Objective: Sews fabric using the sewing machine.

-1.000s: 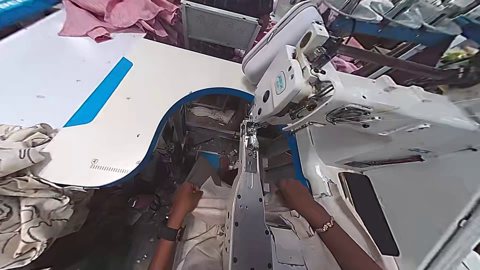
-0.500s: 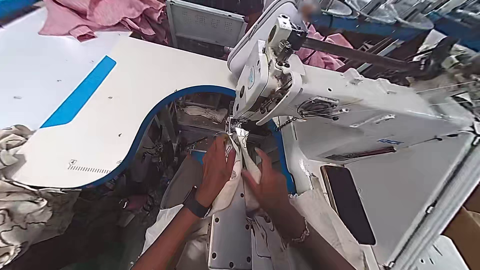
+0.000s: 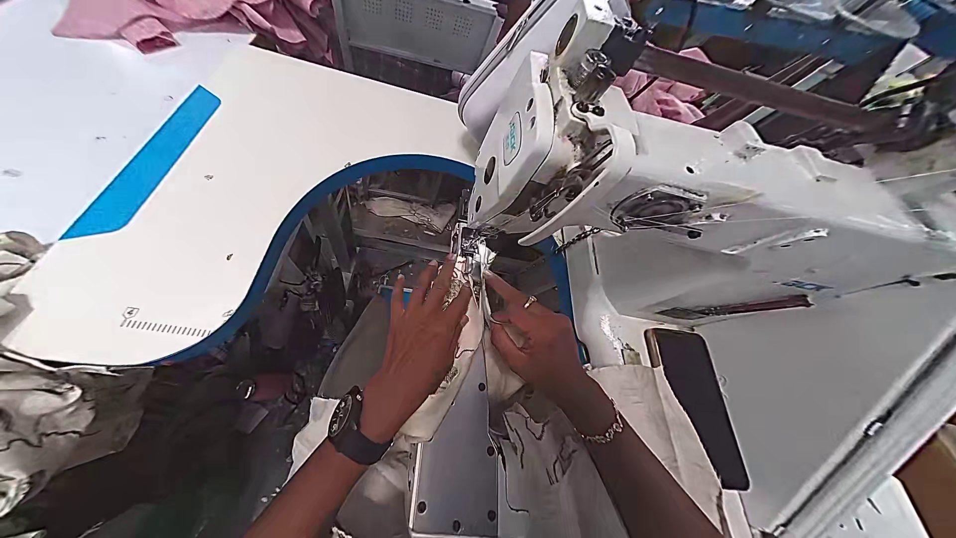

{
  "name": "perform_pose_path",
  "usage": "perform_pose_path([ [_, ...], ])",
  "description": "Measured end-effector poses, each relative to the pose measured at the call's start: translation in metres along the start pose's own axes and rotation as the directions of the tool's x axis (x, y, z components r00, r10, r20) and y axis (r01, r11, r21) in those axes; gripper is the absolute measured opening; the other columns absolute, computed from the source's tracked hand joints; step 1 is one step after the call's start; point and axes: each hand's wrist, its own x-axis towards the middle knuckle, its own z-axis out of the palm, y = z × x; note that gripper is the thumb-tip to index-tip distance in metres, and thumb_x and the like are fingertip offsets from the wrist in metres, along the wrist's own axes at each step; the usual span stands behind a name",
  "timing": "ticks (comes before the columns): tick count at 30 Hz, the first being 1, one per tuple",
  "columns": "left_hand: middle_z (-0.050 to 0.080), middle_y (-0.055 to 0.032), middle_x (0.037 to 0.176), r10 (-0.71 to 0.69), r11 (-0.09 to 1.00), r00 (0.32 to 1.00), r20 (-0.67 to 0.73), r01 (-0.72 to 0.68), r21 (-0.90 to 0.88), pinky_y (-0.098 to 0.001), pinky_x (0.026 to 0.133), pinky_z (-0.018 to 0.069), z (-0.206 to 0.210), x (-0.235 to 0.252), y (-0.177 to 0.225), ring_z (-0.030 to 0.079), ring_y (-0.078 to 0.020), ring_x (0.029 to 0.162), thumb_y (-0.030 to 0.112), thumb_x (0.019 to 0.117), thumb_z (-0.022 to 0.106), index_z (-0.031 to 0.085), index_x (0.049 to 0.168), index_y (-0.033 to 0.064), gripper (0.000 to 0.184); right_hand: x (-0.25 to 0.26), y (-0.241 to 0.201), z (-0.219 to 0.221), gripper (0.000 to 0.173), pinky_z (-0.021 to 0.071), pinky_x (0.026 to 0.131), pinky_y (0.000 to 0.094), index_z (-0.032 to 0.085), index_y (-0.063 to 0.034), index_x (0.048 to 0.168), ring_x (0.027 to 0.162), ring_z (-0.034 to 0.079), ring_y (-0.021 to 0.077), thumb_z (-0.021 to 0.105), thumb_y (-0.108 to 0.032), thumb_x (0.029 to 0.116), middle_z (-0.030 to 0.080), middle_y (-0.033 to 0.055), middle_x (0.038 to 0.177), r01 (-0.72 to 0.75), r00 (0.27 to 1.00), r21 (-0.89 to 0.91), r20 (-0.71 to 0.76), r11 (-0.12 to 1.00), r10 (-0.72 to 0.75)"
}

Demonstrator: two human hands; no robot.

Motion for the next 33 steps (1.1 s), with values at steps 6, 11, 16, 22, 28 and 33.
perform_pose_path([
  [6, 0.068, -0.0167, 0.132, 0.142, 0.987, 0.982, -0.123, -0.131, 0.090, -0.0680, 0.101, 0.0438, 0.009, 0.009, -0.005, 0.065, -0.0372, 0.124, 0.012, 0.0997, 0.054, 0.073, 0.115, -0.0002, 0.027, -0.001, -0.010, -0.003, 0.016, 0.0441, 0.041, 0.0357, 0.059, -0.0034, 0.071, 0.055, 0.066, 0.0193, 0.058, -0.015, 0.0815, 0.063, 0.0153, 0.142, 0.077, 0.977, -0.121, 0.208, 0.990, -0.051],
  [11, 0.065, -0.0227, 0.134, 0.126, 0.991, 0.991, -0.053, -0.129, -0.046, -0.0490, 0.103, 0.0514, 0.004, 0.011, -0.008, 0.066, -0.0385, 0.122, 0.014, 0.1003, 0.053, 0.067, 0.124, -0.0068, 0.035, 0.001, -0.015, -0.008, 0.015, 0.0441, 0.049, 0.0294, 0.055, -0.0038, 0.071, 0.064, 0.064, 0.0143, 0.061, -0.015, 0.0786, 0.059, 0.0221, 0.143, -0.069, 0.976, 0.087, 0.213, 0.994, 0.050],
  [16, 0.068, -0.0250, 0.126, 0.047, 0.968, 0.988, -0.147, -0.081, -0.237, -0.0435, 0.099, 0.0550, 0.007, 0.011, -0.003, 0.067, -0.0397, 0.118, -0.002, 0.0964, 0.053, 0.065, 0.121, -0.0067, 0.028, 0.022, -0.013, 0.017, 0.014, 0.0479, 0.098, 0.0227, 0.062, -0.0016, 0.081, 0.127, 0.057, 0.0107, 0.062, -0.014, 0.0866, 0.053, 0.0222, 0.149, -0.351, 0.934, 0.484, 0.242, 0.801, 0.263],
  [22, 0.059, -0.0283, 0.139, 0.058, 0.958, 0.993, -0.103, -0.084, -0.275, -0.0529, 0.100, 0.0529, 0.009, 0.016, -0.004, 0.060, -0.0462, 0.127, -0.007, 0.0856, 0.060, 0.067, 0.113, -0.0027, 0.029, 0.015, -0.034, 0.019, 0.020, 0.0504, 0.071, 0.0138, 0.064, -0.0028, 0.075, 0.087, 0.066, -0.0017, 0.069, -0.018, 0.0864, 0.064, 0.0189, 0.138, -0.332, 0.940, 0.305, 0.029, 0.893, 0.340],
  [28, 0.062, -0.0266, 0.136, 0.047, 0.966, 0.986, -0.159, -0.085, -0.242, -0.0405, 0.102, 0.0538, 0.013, 0.016, -0.002, 0.063, -0.0405, 0.126, -0.005, 0.0959, 0.052, 0.067, 0.113, -0.0023, 0.023, 0.018, -0.032, 0.021, 0.017, 0.0544, 0.081, 0.0195, 0.064, -0.0038, 0.083, 0.107, 0.070, 0.0089, 0.064, -0.019, 0.0899, 0.064, 0.0193, 0.139, -0.274, 0.962, 0.189, 0.037, 0.943, 0.272],
  [33, 0.061, -0.0272, 0.137, 0.007, 0.963, 0.993, -0.122, -0.039, -0.268, -0.0431, 0.099, 0.0554, 0.013, 0.021, -0.004, 0.064, -0.0410, 0.124, 0.001, 0.0992, 0.051, 0.067, 0.116, -0.0029, 0.023, 0.021, -0.041, 0.028, 0.023, 0.0514, 0.055, 0.0277, 0.065, -0.0045, 0.090, 0.078, 0.072, 0.0160, 0.050, -0.019, 0.0985, 0.064, 0.0197, 0.138, -0.206, 0.979, -0.104, -0.028, 0.973, 0.204],
])
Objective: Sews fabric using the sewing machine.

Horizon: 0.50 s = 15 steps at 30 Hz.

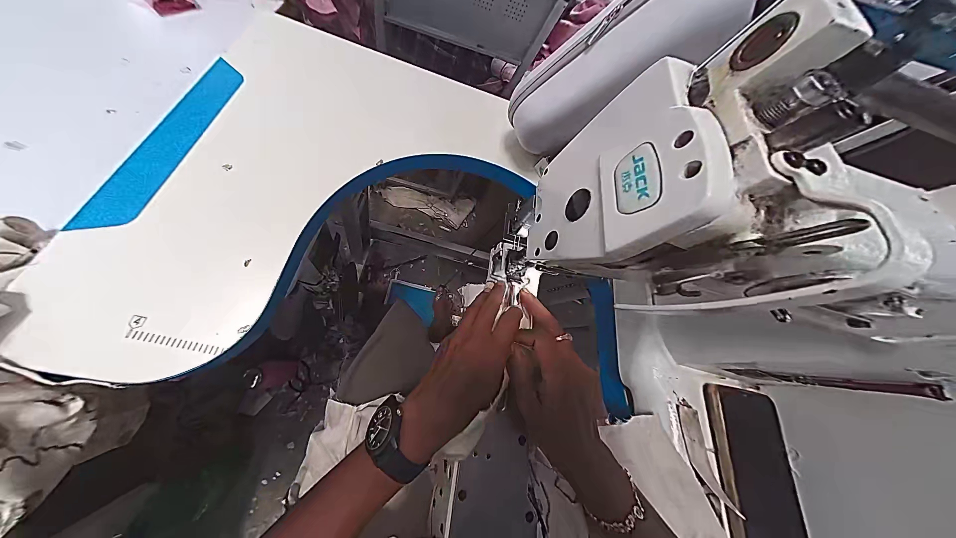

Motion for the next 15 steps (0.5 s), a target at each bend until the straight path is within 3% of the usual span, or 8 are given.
perform_pose_path([
  [3, 0.061, -0.0299, 0.132, -0.020, 1.000, 1.000, 0.022, 0.020, 0.006, -0.0514, 0.095, 0.0556, 0.001, 0.013, -0.004, 0.064, -0.0455, 0.119, -0.001, 0.0975, 0.053, 0.067, 0.116, -0.0013, 0.023, 0.005, -0.010, 0.008, 0.023, 0.0525, 0.051, 0.0303, 0.073, 0.0001, 0.097, 0.069, 0.069, 0.0231, 0.054, -0.012, 0.0983, 0.067, 0.0244, 0.115, -0.027, 0.990, -0.107, -0.144, 0.994, 0.011],
  [6, 0.068, -0.0234, 0.112, -0.057, 0.997, 0.998, -0.012, 0.056, -0.044, -0.0523, 0.091, 0.0541, -0.008, 0.005, 0.004, 0.067, -0.0402, 0.105, 0.002, 0.0977, 0.055, 0.067, 0.117, -0.0037, 0.023, -0.009, -0.014, -0.009, 0.020, 0.0531, 0.049, 0.0391, 0.077, 0.0023, 0.097, 0.064, 0.068, 0.0303, 0.062, -0.010, 0.0911, 0.068, 0.0231, 0.091, -0.077, 0.986, -0.202, -0.162, 0.976, 0.044],
  [9, 0.061, -0.0056, 0.078, -0.285, 0.923, 0.927, 0.244, 0.334, -0.194, -0.0368, 0.070, 0.0506, -0.047, -0.027, 0.023, 0.061, -0.0185, 0.072, 0.030, 0.1052, 0.052, 0.064, 0.122, 0.0006, 0.036, -0.053, -0.001, -0.045, 0.019, 0.0529, 0.053, 0.0519, 0.073, 0.0033, 0.083, 0.063, 0.068, 0.0367, 0.069, -0.015, 0.0849, 0.067, 0.0192, 0.073, -0.133, 0.980, -0.268, 0.108, 0.954, 0.166],
  [10, 0.066, -0.0109, 0.079, -0.309, 0.909, 0.901, 0.305, 0.375, -0.184, -0.0420, 0.071, 0.0531, -0.055, -0.039, 0.030, 0.065, -0.0234, 0.073, 0.031, 0.1041, 0.055, 0.065, 0.119, -0.0012, 0.037, -0.068, 0.012, -0.057, 0.021, 0.0526, 0.059, 0.0579, 0.072, 0.0041, 0.081, 0.067, 0.068, 0.0394, 0.071, -0.016, 0.0872, 0.067, 0.0200, 0.073, -0.214, 0.908, -0.223, 0.315, 0.951, 0.278],
  [11, 0.067, -0.0147, 0.077, -0.288, 0.931, 0.917, 0.277, 0.336, -0.145, -0.0459, 0.069, 0.0534, -0.055, -0.049, 0.035, 0.067, -0.0284, 0.072, 0.026, 0.1026, 0.057, 0.067, 0.111, -0.0036, 0.032, -0.075, 0.031, -0.067, 0.024, 0.0510, 0.070, 0.0612, 0.073, 0.0042, 0.085, 0.076, 0.068, 0.0393, 0.072, -0.019, 0.0911, 0.068, 0.0203, 0.077, -0.325, 0.760, -0.167, 0.539, 0.931, 0.362],
  [12, 0.067, -0.0153, 0.073, -0.229, 0.963, 0.952, 0.201, 0.252, -0.095, -0.0466, 0.065, 0.0542, -0.051, -0.056, 0.038, 0.068, -0.0300, 0.068, 0.020, 0.1008, 0.058, 0.069, 0.103, -0.0039, 0.027, -0.080, 0.052, -0.074, 0.025, 0.0502, 0.077, 0.0596, 0.073, 0.0039, 0.086, 0.081, 0.068, 0.0357, 0.073, -0.020, 0.0923, 0.069, 0.0189, 0.080, -0.377, 0.641, -0.088, 0.693, 0.922, 0.329],
  [13, 0.066, -0.0145, 0.071, -0.157, 0.985, 0.979, 0.131, 0.165, -0.052, -0.0455, 0.062, 0.0545, -0.046, -0.060, 0.039, 0.068, -0.0293, 0.064, 0.017, 0.0998, 0.056, 0.070, 0.097, -0.0030, 0.024, -0.083, 0.063, -0.080, 0.025, 0.0517, 0.079, 0.0554, 0.074, 0.0024, 0.085, 0.082, 0.069, 0.0306, 0.073, -0.022, 0.0917, 0.071, 0.0161, 0.081, -0.338, 0.638, 0.042, 0.744, 0.940, 0.196],
  [15, 0.064, -0.0115, 0.065, -0.040, 0.999, 0.998, 0.037, 0.041, -0.008, -0.0423, 0.055, 0.0523, -0.036, -0.060, 0.039, 0.066, -0.0262, 0.059, 0.014, 0.0996, 0.054, 0.069, 0.088, -0.0003, 0.024, -0.078, 0.037, -0.098, 0.034, 0.0512, 0.063, 0.0403, 0.068, -0.0048, 0.072, 0.066, 0.065, 0.0191, 0.066, -0.031, 0.0931, 0.065, 0.0071, 0.066, -0.014, 0.801, 0.209, 0.588, 0.978, -0.114],
])
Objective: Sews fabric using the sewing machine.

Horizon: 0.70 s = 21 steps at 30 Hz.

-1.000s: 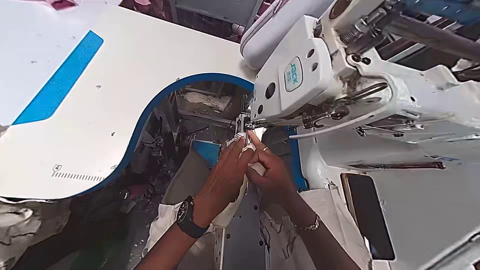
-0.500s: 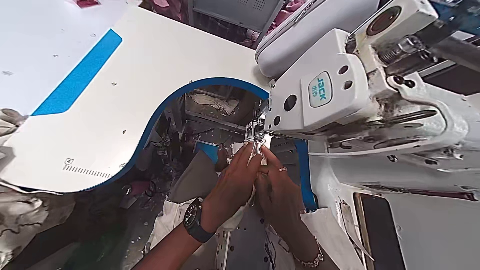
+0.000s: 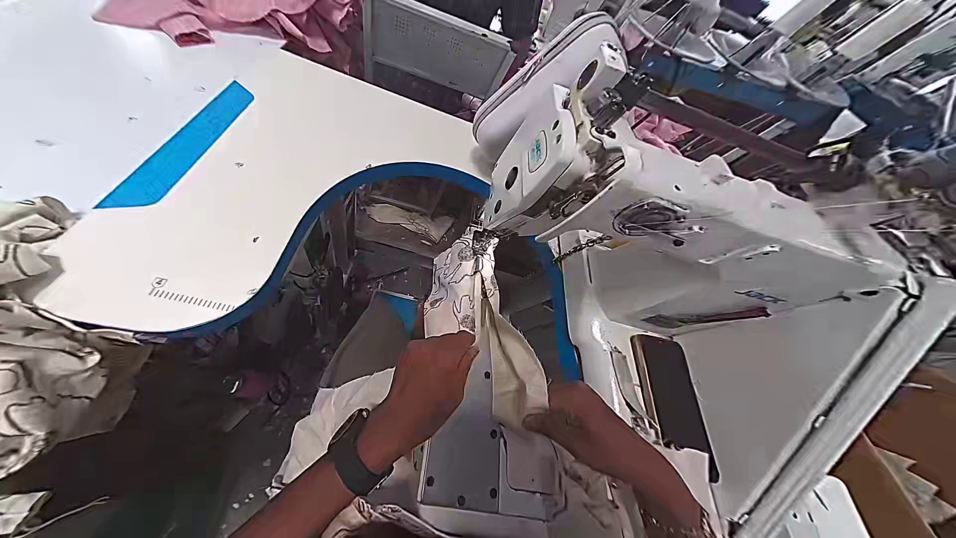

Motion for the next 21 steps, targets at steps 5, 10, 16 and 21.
perform_pose_path([
  [5, 0.056, -0.0116, 0.056, 0.015, 1.000, 0.995, -0.097, -0.014, 0.004, -0.0424, 0.045, 0.0459, 0.014, 0.003, -0.006, 0.060, -0.0282, 0.049, 0.004, 0.0925, 0.052, 0.063, 0.077, -0.0013, 0.020, 0.028, -0.116, 0.034, 0.018, 0.0431, 0.037, 0.0377, 0.068, -0.0079, 0.073, 0.044, 0.059, 0.0239, 0.066, -0.021, 0.0856, 0.055, 0.0064, 0.053, 0.040, 0.994, -0.539, -0.068, 0.841, -0.091],
  [10, 0.053, -0.0042, 0.050, -0.051, 0.998, 0.994, -0.092, 0.046, -0.051, -0.0342, 0.040, 0.0419, 0.009, -0.017, -0.006, 0.055, -0.0187, 0.042, 0.021, 0.0967, 0.055, 0.067, 0.080, 0.0053, 0.026, 0.044, -0.126, -0.011, 0.030, 0.0439, 0.042, 0.0443, 0.068, -0.0043, 0.076, 0.047, 0.062, 0.0302, 0.063, -0.027, 0.0947, 0.055, 0.0100, 0.050, -0.160, 0.983, -0.519, -0.002, 0.840, 0.186],
  [16, 0.050, -0.0036, 0.048, -0.077, 0.990, 0.997, -0.024, 0.074, -0.117, -0.0352, 0.039, 0.0426, 0.004, -0.017, -0.008, 0.054, -0.0199, 0.039, 0.025, 0.0964, 0.057, 0.066, 0.086, 0.0047, 0.024, 0.058, -0.104, -0.011, 0.030, 0.0507, 0.058, 0.0578, 0.071, 0.0015, 0.093, 0.064, 0.068, 0.0416, 0.059, -0.025, 0.0993, 0.064, 0.0182, 0.063, -0.244, 0.903, -0.458, 0.215, 0.855, 0.373],
  [21, 0.052, -0.0060, 0.050, -0.044, 0.978, 0.997, 0.060, 0.056, -0.201, -0.0374, 0.039, 0.0435, -0.003, -0.021, -0.001, 0.056, -0.0215, 0.041, 0.018, 0.0913, 0.061, 0.065, 0.082, 0.0040, 0.018, 0.053, -0.114, -0.014, 0.027, 0.0487, 0.054, 0.0547, 0.069, -0.0010, 0.082, 0.060, 0.067, 0.0390, 0.061, -0.023, 0.0964, 0.062, 0.0168, 0.060, -0.157, 0.927, -0.486, 0.227, 0.859, 0.298],
])
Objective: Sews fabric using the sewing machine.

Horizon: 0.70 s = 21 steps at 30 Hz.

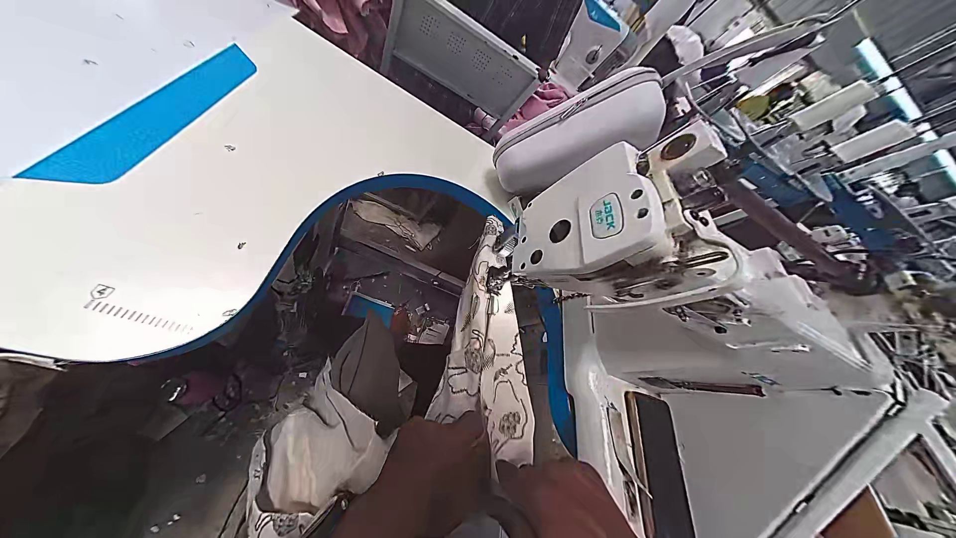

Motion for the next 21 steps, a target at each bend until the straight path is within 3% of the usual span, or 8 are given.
perform_pose_path([
  [2, 0.055, -0.0045, 0.056, 0.075, 0.997, 0.996, -0.058, -0.075, 0.001, -0.0338, 0.043, 0.0456, 0.004, -0.002, -0.008, 0.058, -0.0188, 0.048, 0.020, 0.0945, 0.059, 0.062, 0.076, 0.0063, 0.024, 0.001, 0.005, 0.006, 0.029, 0.0496, 0.056, 0.0554, 0.069, -0.0003, 0.083, 0.061, 0.068, 0.0393, 0.059, -0.024, 0.0979, 0.063, 0.0175, 0.061, -0.013, 1.000, 0.011, 0.007, 1.000, 0.012],
  [5, 0.058, -0.0041, 0.067, 0.185, 0.982, 0.970, -0.154, -0.190, -0.014, -0.0288, 0.055, 0.0472, 0.011, 0.002, -0.014, 0.058, -0.0173, 0.061, 0.015, 0.0973, 0.056, 0.063, 0.080, 0.0065, 0.021, -0.002, 0.004, 0.003, 0.032, 0.0444, 0.046, 0.0485, 0.066, -0.0036, 0.076, 0.050, 0.062, 0.0335, 0.061, -0.029, 0.0953, 0.055, 0.0119, 0.052, 0.054, 0.991, -0.029, -0.121, 0.998, -0.057],
  [9, 0.052, -0.0026, 0.053, 0.121, 0.992, 0.976, -0.182, -0.124, -0.004, -0.0293, 0.039, 0.0407, 0.009, 0.013, -0.010, 0.053, -0.0145, 0.043, 0.014, 0.0980, 0.050, 0.062, 0.086, 0.0053, 0.019, 0.015, 0.008, -0.002, 0.030, 0.0444, 0.045, 0.0479, 0.065, -0.0057, 0.073, 0.050, 0.061, 0.0321, 0.062, -0.027, 0.0935, 0.054, 0.0106, 0.052, 0.170, 0.981, -0.014, -0.089, 0.985, -0.171],
  [12, 0.052, -0.0024, 0.052, 0.041, 0.997, 0.990, -0.137, -0.049, -0.058, -0.0311, 0.039, 0.0427, 0.010, 0.012, -0.012, 0.054, -0.0155, 0.042, 0.017, 0.1004, 0.048, 0.064, 0.091, 0.0052, 0.021, 0.030, 0.011, 0.000, 0.025, 0.0403, 0.043, 0.0427, 0.061, -0.0092, 0.068, 0.045, 0.057, 0.0275, 0.058, -0.023, 0.0890, 0.047, 0.0057, 0.048, 0.132, 0.982, -0.094, -0.120, 0.987, -0.142],
  [14, 0.054, -0.0037, 0.054, 0.021, 0.992, 0.987, -0.159, -0.040, -0.117, -0.0331, 0.042, 0.0441, 0.016, 0.022, -0.022, 0.055, -0.0170, 0.044, 0.017, 0.1012, 0.048, 0.065, 0.093, 0.0039, 0.023, 0.045, 0.012, -0.002, 0.026, 0.0424, 0.047, 0.0446, 0.061, -0.0081, 0.069, 0.050, 0.060, 0.0291, 0.057, -0.021, 0.0902, 0.051, 0.0075, 0.050, 0.077, 0.992, -0.107, -0.091, 0.991, -0.087],
  [17, 0.059, -0.0081, 0.059, -0.098, 0.980, 0.989, -0.108, 0.078, -0.181, -0.0397, 0.049, 0.0494, 0.011, 0.022, -0.022, 0.060, -0.0219, 0.050, 0.017, 0.1014, 0.051, 0.067, 0.098, -0.0008, 0.024, 0.053, 0.014, -0.002, 0.029, 0.0475, 0.062, 0.0551, 0.066, -0.0012, 0.083, 0.069, 0.067, 0.0382, 0.054, -0.022, 0.0983, 0.061, 0.0159, 0.064, -0.008, 1.000, 0.035, 0.027, 0.999, 0.007],
  [19, 0.066, -0.0110, 0.069, -0.166, 0.956, 0.986, -0.006, 0.159, -0.246, -0.0433, 0.057, 0.0553, -0.014, 0.015, -0.029, 0.066, -0.0234, 0.058, 0.019, 0.0996, 0.059, 0.068, 0.107, -0.0023, 0.024, 0.042, 0.024, -0.003, 0.025, 0.0514, 0.068, 0.0620, 0.070, 0.0009, 0.097, 0.078, 0.070, 0.0445, 0.058, -0.021, 0.0969, 0.068, 0.0219, 0.075, -0.114, 0.992, 0.044, 0.058, 0.993, 0.111],
  [21, 0.068, -0.0146, 0.074, -0.223, 0.943, 0.968, 0.111, 0.243, -0.229, -0.0473, 0.064, 0.0551, -0.049, -0.009, -0.055, 0.067, -0.0264, 0.065, 0.017, 0.0953, 0.068, 0.068, 0.101, -0.0036, 0.022, 0.029, 0.047, 0.015, 0.025, 0.0511, 0.077, 0.0667, 0.071, 0.0024, 0.107, 0.092, 0.069, 0.0495, 0.063, -0.018, 0.0961, 0.071, 0.0277, 0.092, -0.244, 0.958, 0.052, 0.167, 0.968, 0.233],
])
